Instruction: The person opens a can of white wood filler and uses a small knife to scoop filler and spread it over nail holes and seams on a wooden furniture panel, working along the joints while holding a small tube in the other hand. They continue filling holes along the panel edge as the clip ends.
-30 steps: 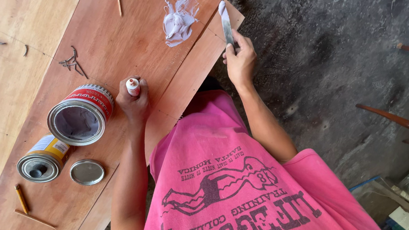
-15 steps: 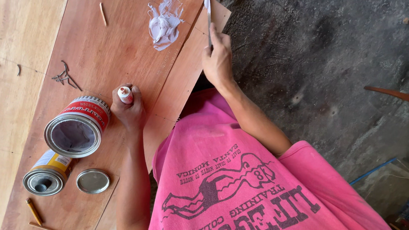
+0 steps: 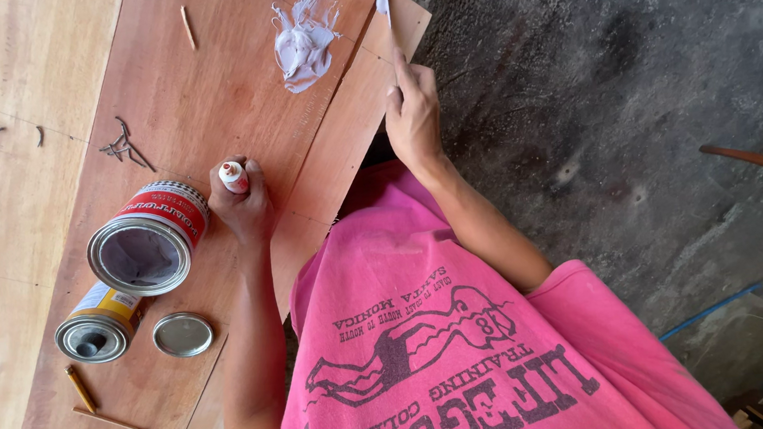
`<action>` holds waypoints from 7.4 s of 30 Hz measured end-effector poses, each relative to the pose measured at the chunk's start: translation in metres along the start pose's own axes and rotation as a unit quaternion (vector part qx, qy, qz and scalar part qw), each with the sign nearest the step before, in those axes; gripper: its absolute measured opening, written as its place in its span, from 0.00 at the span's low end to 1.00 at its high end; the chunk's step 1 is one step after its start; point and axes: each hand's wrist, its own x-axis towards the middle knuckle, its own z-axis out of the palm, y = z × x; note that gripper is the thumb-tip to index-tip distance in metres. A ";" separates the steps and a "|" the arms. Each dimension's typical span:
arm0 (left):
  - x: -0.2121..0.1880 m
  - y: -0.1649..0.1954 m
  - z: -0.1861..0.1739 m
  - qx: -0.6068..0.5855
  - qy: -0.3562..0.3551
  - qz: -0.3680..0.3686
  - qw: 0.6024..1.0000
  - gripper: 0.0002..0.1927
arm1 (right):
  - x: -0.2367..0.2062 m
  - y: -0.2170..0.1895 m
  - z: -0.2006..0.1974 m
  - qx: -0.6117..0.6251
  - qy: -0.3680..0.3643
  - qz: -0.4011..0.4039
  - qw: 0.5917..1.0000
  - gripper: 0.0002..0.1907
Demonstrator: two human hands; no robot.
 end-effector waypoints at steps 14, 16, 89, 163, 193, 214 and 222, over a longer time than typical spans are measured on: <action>0.000 0.000 0.003 -0.022 0.001 -0.044 0.999 0.06 | 0.006 -0.002 -0.014 -0.001 -0.018 -0.003 1.000 0.28; 0.000 -0.001 0.003 -0.016 0.001 -0.027 1.000 0.06 | 0.006 0.000 -0.014 -0.001 -0.007 -0.011 1.000 0.27; -0.003 -0.034 -0.014 -0.029 0.023 -0.004 0.999 0.04 | -0.009 -0.029 -0.048 0.036 -0.035 -0.142 0.989 0.16; 0.070 -0.009 0.018 0.259 -0.017 0.181 0.948 0.20 | -0.014 0.046 0.027 -0.062 0.119 -0.039 0.990 0.22; 0.071 -0.012 0.021 0.224 -0.013 0.178 0.958 0.21 | -0.063 0.011 0.038 -0.009 0.124 0.013 0.992 0.16; 0.070 -0.015 0.020 0.220 -0.022 0.160 0.962 0.21 | -0.091 -0.014 0.051 -0.046 0.120 -0.026 0.991 0.18; 0.067 -0.015 0.021 0.219 -0.019 0.159 0.963 0.20 | -0.087 -0.003 0.049 -0.002 0.107 0.014 0.994 0.18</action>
